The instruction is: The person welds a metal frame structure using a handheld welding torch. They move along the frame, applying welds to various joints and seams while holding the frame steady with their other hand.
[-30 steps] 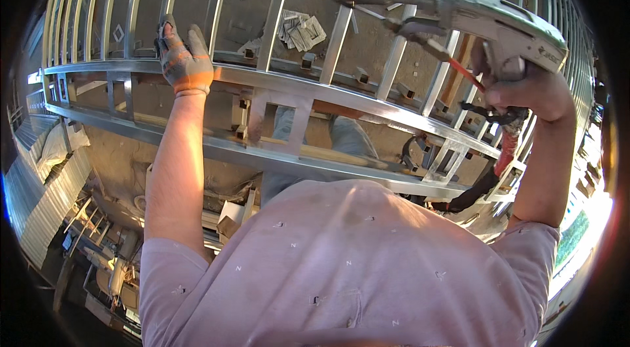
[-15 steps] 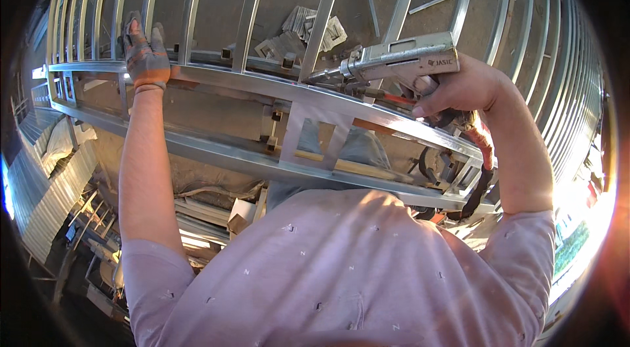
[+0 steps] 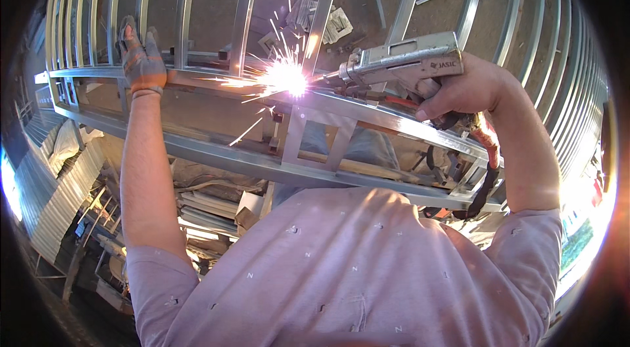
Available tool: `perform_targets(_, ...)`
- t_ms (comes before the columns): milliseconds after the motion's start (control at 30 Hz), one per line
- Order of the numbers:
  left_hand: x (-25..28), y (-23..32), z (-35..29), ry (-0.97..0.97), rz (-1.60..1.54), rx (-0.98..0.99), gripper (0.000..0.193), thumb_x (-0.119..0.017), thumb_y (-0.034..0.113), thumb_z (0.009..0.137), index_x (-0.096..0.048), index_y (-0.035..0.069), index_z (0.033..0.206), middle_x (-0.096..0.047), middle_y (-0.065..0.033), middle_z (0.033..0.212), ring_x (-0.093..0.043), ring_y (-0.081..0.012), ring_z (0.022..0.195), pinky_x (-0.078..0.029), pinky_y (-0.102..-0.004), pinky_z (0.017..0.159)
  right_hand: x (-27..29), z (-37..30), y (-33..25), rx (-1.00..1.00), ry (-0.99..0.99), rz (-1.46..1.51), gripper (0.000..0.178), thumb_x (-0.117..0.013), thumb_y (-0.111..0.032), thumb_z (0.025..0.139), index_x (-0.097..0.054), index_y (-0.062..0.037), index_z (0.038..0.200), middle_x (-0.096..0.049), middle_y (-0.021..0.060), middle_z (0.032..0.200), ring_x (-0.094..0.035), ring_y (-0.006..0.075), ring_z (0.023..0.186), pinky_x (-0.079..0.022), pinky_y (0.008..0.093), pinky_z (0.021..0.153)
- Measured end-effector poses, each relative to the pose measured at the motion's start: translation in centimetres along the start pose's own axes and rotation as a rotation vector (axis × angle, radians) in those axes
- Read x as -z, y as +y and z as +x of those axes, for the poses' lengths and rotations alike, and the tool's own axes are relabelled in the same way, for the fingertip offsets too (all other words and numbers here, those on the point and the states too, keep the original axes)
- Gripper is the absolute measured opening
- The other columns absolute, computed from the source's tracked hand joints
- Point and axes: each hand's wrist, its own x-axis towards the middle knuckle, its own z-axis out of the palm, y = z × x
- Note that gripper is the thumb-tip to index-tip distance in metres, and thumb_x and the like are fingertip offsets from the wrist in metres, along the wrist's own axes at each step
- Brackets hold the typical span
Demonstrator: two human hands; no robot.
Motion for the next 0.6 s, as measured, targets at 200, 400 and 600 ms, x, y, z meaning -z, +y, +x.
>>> perform_targets(200, 0.18, 0.15, -0.08, -0.019, -0.061, 0.045, 0.058, -0.044, 0.040, 0.107, -0.034, 0.017, 0.159, -0.050, -0.0205, 0.153, -0.054, -0.0457, 0.131, -0.043, -0.0502, 0.110, -0.14, -0.34, -0.37, 0.033, 0.018, -0.087, 0.055, -0.089, -0.009, 0.070, -0.072, -0.0042, 0.121, -0.073, 0.0064, 0.104, -0.065, 0.0172, 0.092, -0.055, 0.0349, 0.087)
perform_targets(400, -0.24, -0.43, -0.19, -0.019, -0.021, 0.061, 0.055, -0.047, 0.033, 0.108, -0.035, 0.011, 0.157, -0.052, -0.0264, 0.149, -0.051, -0.0462, 0.135, -0.041, -0.0496, 0.113, -0.41, -0.37, -0.20, 0.046, 0.042, -0.095, 0.052, -0.087, -0.010, 0.071, -0.072, -0.0040, 0.120, -0.073, 0.0062, 0.099, -0.066, 0.0170, 0.086, -0.057, 0.0344, 0.079)
perform_targets(600, -0.39, -0.75, -0.25, -0.006, -0.082, 0.076, 0.061, -0.048, 0.045, 0.105, -0.037, 0.014, 0.157, -0.055, -0.0284, 0.143, -0.056, -0.0489, 0.127, -0.046, -0.0525, 0.106, -0.36, -0.46, -0.41, 0.004, 0.032, -0.115, 0.053, -0.087, -0.011, 0.070, -0.072, -0.0045, 0.120, -0.073, 0.0067, 0.099, -0.066, 0.0168, 0.085, -0.057, 0.0342, 0.078)
